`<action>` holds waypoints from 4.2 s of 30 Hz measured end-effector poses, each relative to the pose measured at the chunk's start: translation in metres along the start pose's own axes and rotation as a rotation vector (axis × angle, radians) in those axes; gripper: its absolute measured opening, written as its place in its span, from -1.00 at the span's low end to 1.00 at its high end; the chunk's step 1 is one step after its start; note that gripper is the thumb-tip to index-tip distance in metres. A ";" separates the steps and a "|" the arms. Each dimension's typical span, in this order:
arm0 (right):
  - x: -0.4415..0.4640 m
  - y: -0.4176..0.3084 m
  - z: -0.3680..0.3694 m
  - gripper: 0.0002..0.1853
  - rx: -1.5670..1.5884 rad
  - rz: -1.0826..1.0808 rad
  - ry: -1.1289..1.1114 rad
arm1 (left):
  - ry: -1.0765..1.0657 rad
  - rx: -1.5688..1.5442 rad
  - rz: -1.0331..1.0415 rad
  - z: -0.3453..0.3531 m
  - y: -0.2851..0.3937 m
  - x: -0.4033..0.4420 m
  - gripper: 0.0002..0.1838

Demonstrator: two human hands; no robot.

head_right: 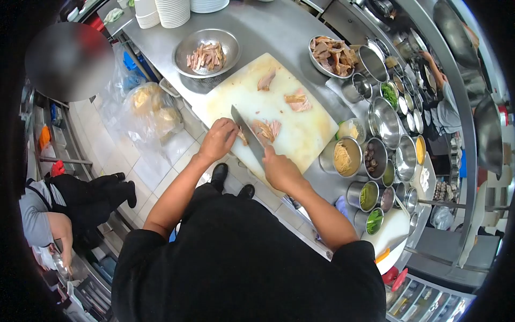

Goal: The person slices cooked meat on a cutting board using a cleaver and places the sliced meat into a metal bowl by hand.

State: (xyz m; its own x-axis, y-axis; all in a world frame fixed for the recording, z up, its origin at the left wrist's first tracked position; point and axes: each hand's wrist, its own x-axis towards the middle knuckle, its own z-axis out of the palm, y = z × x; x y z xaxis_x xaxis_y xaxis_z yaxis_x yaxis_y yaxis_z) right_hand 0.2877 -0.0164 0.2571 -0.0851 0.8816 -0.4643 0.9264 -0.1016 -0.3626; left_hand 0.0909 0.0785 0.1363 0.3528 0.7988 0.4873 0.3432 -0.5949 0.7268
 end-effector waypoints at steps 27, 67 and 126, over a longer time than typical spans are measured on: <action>-0.020 0.003 -0.008 -0.73 0.062 -0.010 0.061 | -0.079 -0.159 -0.177 -0.017 -0.002 -0.004 -0.86; 0.006 0.032 0.026 -0.76 1.139 0.028 -0.058 | 0.232 0.109 -0.134 0.073 0.034 0.048 -0.50; -0.063 0.026 0.012 -0.63 0.865 0.704 0.394 | -0.633 -0.398 0.220 0.033 0.021 0.141 -0.89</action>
State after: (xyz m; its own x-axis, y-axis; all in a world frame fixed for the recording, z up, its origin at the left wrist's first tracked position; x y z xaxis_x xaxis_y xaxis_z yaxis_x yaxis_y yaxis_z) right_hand 0.3124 -0.0800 0.2673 0.6040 0.5729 -0.5540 0.1545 -0.7661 -0.6238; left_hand 0.1767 0.1752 0.2044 0.8474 0.3915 0.3587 -0.0889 -0.5615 0.8227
